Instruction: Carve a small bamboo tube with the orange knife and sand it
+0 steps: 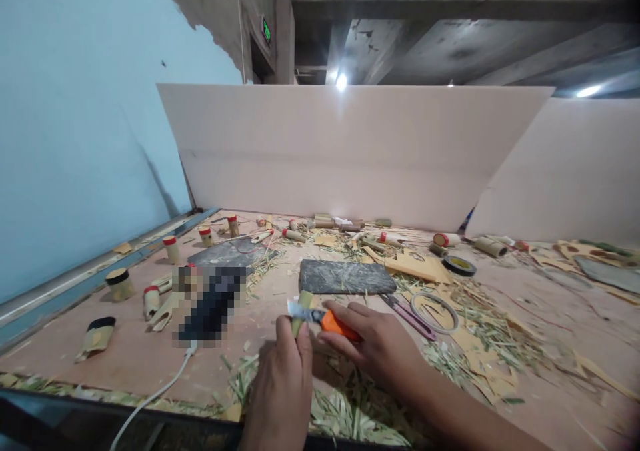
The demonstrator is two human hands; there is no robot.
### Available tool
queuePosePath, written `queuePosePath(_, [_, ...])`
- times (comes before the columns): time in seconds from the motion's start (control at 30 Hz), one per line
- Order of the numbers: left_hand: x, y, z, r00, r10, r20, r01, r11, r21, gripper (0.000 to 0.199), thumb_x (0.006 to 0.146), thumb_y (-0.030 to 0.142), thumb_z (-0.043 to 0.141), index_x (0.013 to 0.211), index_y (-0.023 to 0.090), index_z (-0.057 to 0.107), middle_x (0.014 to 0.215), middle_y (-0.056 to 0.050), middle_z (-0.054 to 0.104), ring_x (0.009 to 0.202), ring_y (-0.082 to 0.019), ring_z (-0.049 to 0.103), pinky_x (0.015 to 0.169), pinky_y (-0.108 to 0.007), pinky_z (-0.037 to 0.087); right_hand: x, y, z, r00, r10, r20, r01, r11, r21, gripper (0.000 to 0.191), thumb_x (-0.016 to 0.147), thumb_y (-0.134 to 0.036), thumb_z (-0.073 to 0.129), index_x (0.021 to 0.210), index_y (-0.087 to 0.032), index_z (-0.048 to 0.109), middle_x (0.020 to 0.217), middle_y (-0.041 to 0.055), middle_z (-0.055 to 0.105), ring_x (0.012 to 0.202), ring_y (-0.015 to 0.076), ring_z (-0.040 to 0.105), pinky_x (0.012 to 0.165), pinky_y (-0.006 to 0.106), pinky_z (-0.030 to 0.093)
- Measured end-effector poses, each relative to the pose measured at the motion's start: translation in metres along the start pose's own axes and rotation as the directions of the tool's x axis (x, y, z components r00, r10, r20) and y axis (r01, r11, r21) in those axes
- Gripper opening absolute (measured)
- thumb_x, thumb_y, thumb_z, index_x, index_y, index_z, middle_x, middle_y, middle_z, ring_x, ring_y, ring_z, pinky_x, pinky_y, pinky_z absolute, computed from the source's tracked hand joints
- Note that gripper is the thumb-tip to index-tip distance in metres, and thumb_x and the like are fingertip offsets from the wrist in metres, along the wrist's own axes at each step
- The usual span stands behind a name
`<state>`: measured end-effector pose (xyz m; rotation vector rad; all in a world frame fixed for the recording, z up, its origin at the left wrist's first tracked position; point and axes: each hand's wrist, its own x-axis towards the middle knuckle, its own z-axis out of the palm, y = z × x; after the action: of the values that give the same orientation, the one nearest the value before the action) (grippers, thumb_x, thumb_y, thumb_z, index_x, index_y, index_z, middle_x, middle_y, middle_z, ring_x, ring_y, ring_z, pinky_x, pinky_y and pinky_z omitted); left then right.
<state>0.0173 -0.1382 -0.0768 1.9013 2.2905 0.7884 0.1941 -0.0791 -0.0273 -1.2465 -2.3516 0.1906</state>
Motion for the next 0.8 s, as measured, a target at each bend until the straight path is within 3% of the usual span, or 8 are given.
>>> queuePosePath(0.13, [0.0, -0.001, -0.007, 0.999, -0.009, 0.038, 0.012, 0.997, -0.08, 0.029, 0.109, 0.035, 0.024, 0.114, 0.024, 0.05, 0.071, -0.004, 0.072, 0.069, -0.024, 0.074, 0.053, -0.028, 0.038, 0.01, 0.017, -0.003, 0.977, 0.18, -0.114, -0.176, 0.983, 0.046, 0.04, 0.104, -0.053, 0.048, 0.096, -0.022, 0.072, 0.078, 0.005, 0.073, 0.067, 0.0221, 0.064, 0.062, 0.029, 0.04])
queuePosePath(0.23, [0.003, -0.001, -0.013, 0.994, 0.002, 0.11, 0.012, 0.992, -0.127, 0.024, 0.108, 0.033, 0.028, 0.11, 0.024, 0.05, 0.073, -0.005, 0.073, 0.074, -0.025, 0.075, 0.054, -0.028, 0.038, 0.014, 0.018, -0.008, 0.978, 0.176, -0.112, -0.168, 0.983, 0.076, 0.041, 0.105, -0.052, 0.046, 0.09, -0.021, 0.068, 0.076, 0.0023, 0.071, 0.065, 0.0196, 0.062, 0.061, 0.027, 0.039])
queuePosePath(0.33, [0.005, 0.0, -0.016, 0.995, 0.017, 0.101, -0.006, 0.994, -0.111, 0.021, 0.108, 0.034, 0.032, 0.107, 0.024, 0.051, 0.074, -0.005, 0.073, 0.074, -0.025, 0.075, 0.055, -0.027, 0.039, 0.011, 0.009, -0.011, 0.99, 0.11, -0.085, -0.098, 0.987, 0.13, 0.04, 0.105, -0.051, 0.046, 0.086, -0.021, 0.065, 0.073, -0.0008, 0.068, 0.066, 0.0171, 0.06, 0.062, 0.025, 0.04])
queuePosePath(0.53, [0.003, 0.002, -0.008, 0.998, 0.005, 0.056, 0.0, 0.997, -0.077, 0.02, 0.109, 0.031, 0.033, 0.109, 0.023, 0.052, 0.074, -0.005, 0.074, 0.073, -0.024, 0.075, 0.055, -0.026, 0.041, 0.005, 0.001, -0.014, 0.999, -0.033, 0.017, 0.028, 0.976, 0.215, 0.036, 0.103, -0.051, 0.052, 0.095, -0.02, 0.07, 0.082, 0.0017, 0.071, 0.072, 0.0174, 0.06, 0.068, 0.026, 0.041])
queuePosePath(0.67, [0.002, -0.001, 0.005, 1.0, 0.005, -0.007, -0.006, 1.0, -0.019, 0.026, 0.106, 0.031, 0.039, 0.121, 0.017, 0.055, 0.086, -0.012, 0.077, 0.082, -0.027, 0.076, 0.061, -0.027, 0.047, 0.002, -0.004, -0.012, 0.978, -0.149, 0.148, 0.106, 0.958, 0.265, 0.037, 0.103, -0.052, 0.053, 0.102, -0.02, 0.072, 0.081, 0.0015, 0.07, 0.07, 0.016, 0.058, 0.067, 0.024, 0.041])
queuePosePath(0.8, [0.001, -0.001, 0.01, 0.999, -0.005, -0.039, 0.006, 0.999, 0.039, 0.031, 0.106, 0.031, 0.038, 0.125, 0.014, 0.055, 0.087, -0.014, 0.077, 0.081, -0.027, 0.076, 0.062, -0.028, 0.048, 0.001, -0.005, -0.009, 0.983, -0.115, 0.144, 0.083, 0.973, 0.214, 0.036, 0.101, -0.054, 0.056, 0.108, -0.022, 0.072, 0.083, 0.0021, 0.071, 0.072, 0.0171, 0.06, 0.067, 0.024, 0.04])
